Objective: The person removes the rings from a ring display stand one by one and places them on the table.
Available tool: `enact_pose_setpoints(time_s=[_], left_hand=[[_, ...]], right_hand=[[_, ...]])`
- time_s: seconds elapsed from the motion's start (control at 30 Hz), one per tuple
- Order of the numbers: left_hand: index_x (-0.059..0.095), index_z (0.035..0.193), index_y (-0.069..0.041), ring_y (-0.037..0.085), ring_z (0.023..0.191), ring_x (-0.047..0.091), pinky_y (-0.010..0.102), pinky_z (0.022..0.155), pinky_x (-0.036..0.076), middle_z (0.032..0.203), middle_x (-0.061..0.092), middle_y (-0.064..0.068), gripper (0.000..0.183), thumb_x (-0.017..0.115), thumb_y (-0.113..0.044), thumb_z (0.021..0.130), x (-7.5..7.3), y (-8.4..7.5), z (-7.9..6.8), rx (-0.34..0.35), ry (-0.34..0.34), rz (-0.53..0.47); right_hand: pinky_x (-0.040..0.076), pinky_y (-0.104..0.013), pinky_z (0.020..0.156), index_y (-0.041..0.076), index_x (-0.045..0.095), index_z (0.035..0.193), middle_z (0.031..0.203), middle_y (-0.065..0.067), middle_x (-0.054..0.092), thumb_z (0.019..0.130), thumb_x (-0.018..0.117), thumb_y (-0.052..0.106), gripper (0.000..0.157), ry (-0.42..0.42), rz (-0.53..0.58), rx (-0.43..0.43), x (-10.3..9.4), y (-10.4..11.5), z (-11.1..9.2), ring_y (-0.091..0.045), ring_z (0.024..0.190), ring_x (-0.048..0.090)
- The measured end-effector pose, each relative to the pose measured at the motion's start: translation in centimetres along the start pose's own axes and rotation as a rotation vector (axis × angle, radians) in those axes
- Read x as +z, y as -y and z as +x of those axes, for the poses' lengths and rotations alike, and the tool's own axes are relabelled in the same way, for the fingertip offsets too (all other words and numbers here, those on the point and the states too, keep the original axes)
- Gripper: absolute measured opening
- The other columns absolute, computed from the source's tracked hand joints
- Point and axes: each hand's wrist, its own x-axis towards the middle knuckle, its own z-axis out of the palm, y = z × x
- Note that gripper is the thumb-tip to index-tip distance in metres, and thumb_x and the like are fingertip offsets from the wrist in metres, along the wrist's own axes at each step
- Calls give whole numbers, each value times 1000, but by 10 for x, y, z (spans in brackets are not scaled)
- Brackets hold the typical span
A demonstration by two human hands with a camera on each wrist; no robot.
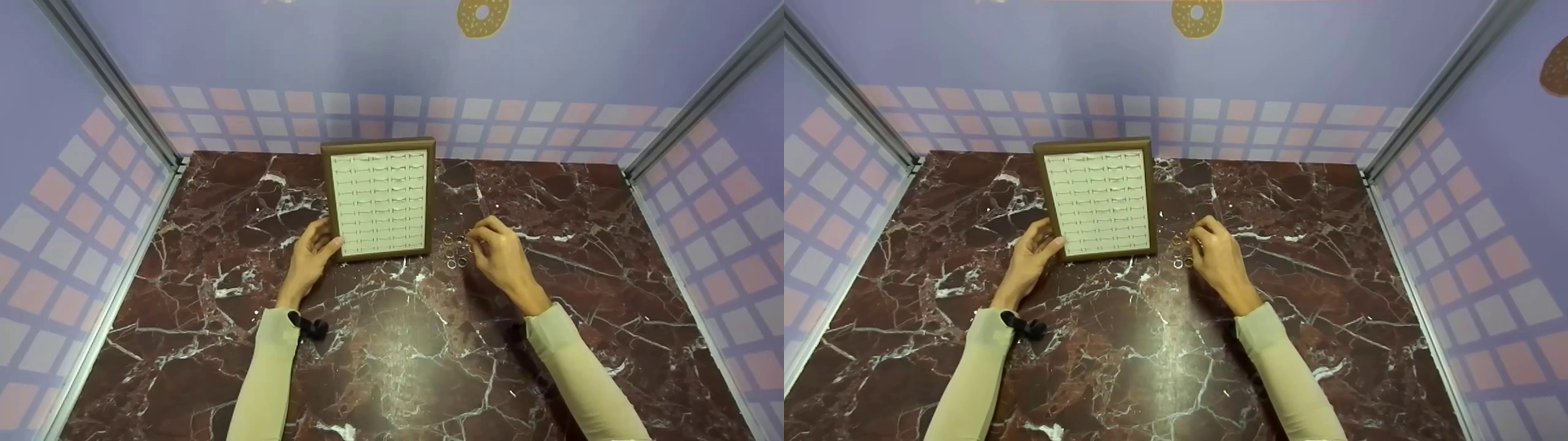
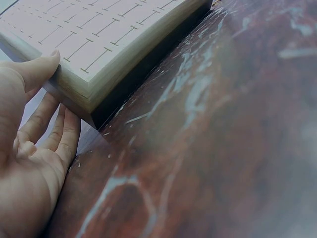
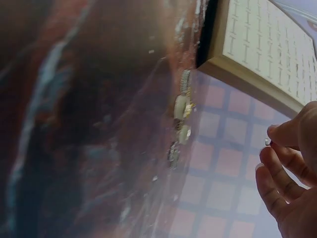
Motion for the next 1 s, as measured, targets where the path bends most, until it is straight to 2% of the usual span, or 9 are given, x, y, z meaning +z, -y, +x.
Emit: enact_pose_setpoints(time_s=[0.27,0.5,0.77,1.0], left_hand=[[48,141,6,29,120,57,36,106,45,132,58,22,54,70,-2,92,1,2,1,4,-3,-33],[48,141,7,30,120,57,39,107,44,131,58,23,54,71,-2,92,1,2,1,10,-10,-41],[48,141,6,36,122,55,36,105,46,132,58,22,54,70,-2,93,1,4,1,19,-1,-43],[49,140,4,39,123,54,37,104,46,131,59,22,52,70,-1,93,0,4,1,32,6,-50]], right_hand=[[50,-30,59,1,74,84,91,-8,64,79,72,-11,13,62,-20,22,-1,-10,-14,-20,72,61],[56,-33,62,0,75,83,91,-8,65,78,73,-11,13,149,-11,77,-2,-16,-22,-22,74,63],[53,-32,59,1,76,82,83,-6,63,81,73,-7,8,266,-49,112,-2,-20,-25,-19,68,58],[53,-31,57,1,75,80,82,-8,63,79,73,-10,11,292,-46,116,-1,-22,-27,-18,67,58]])
